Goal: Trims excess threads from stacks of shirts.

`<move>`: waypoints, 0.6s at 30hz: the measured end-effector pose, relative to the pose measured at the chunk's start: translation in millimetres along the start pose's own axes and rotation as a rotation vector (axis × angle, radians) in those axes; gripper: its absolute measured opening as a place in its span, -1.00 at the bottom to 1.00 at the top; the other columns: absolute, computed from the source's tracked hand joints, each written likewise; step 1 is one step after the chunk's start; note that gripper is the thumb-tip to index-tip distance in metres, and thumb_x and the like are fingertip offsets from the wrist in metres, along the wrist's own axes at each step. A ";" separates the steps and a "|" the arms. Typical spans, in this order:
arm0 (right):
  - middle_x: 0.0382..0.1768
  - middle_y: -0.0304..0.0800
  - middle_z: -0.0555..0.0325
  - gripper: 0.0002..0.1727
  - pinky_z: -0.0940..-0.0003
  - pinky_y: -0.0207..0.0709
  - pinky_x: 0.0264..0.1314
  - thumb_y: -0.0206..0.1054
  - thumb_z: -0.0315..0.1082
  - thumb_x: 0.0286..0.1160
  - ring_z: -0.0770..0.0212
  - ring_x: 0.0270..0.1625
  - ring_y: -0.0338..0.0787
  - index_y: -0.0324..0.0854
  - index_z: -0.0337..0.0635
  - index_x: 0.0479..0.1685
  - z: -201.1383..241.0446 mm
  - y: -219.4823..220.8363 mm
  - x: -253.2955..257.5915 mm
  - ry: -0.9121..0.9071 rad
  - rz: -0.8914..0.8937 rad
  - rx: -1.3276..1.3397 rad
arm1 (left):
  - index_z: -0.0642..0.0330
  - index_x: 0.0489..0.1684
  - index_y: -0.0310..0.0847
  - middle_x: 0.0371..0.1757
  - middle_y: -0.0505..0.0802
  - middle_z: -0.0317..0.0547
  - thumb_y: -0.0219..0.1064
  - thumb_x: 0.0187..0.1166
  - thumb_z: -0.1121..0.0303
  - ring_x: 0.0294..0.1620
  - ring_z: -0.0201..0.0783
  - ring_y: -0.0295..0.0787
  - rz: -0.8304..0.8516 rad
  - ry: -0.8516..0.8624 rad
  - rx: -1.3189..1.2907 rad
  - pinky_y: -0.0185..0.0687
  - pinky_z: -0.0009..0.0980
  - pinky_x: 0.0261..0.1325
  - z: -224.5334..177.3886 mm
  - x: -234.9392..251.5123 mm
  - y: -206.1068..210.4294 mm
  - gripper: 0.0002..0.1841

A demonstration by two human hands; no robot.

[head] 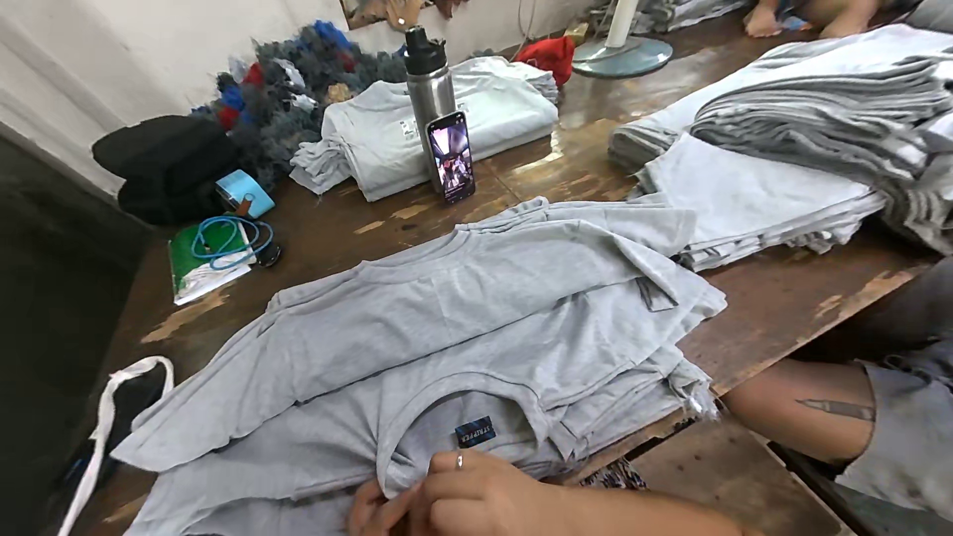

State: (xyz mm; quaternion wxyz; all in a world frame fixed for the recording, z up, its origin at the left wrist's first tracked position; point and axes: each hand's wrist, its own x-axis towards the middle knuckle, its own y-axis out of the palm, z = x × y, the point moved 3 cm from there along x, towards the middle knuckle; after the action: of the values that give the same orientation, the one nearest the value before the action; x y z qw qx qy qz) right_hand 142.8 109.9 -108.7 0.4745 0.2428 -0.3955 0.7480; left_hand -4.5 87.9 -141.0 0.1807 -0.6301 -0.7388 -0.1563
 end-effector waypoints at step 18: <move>-0.58 0.62 0.25 -0.56 0.29 0.52 -0.52 0.11 0.10 0.69 0.18 -0.49 0.71 0.58 -0.04 -0.39 -9.0 -2.5 -16.3 0.245 0.142 -0.650 | -0.37 -0.06 0.89 0.22 0.84 -0.67 0.52 0.47 0.20 0.23 -0.64 0.73 0.011 -0.045 -0.258 0.65 -0.65 0.25 6.5 -2.0 -11.8 -0.83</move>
State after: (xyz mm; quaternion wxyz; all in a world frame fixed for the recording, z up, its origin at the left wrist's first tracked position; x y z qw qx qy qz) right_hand 152.2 109.4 -125.0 0.5175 -0.0405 -0.5690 0.6377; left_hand -16.3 87.3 -147.8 0.0822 -0.6554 -0.7131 -0.2348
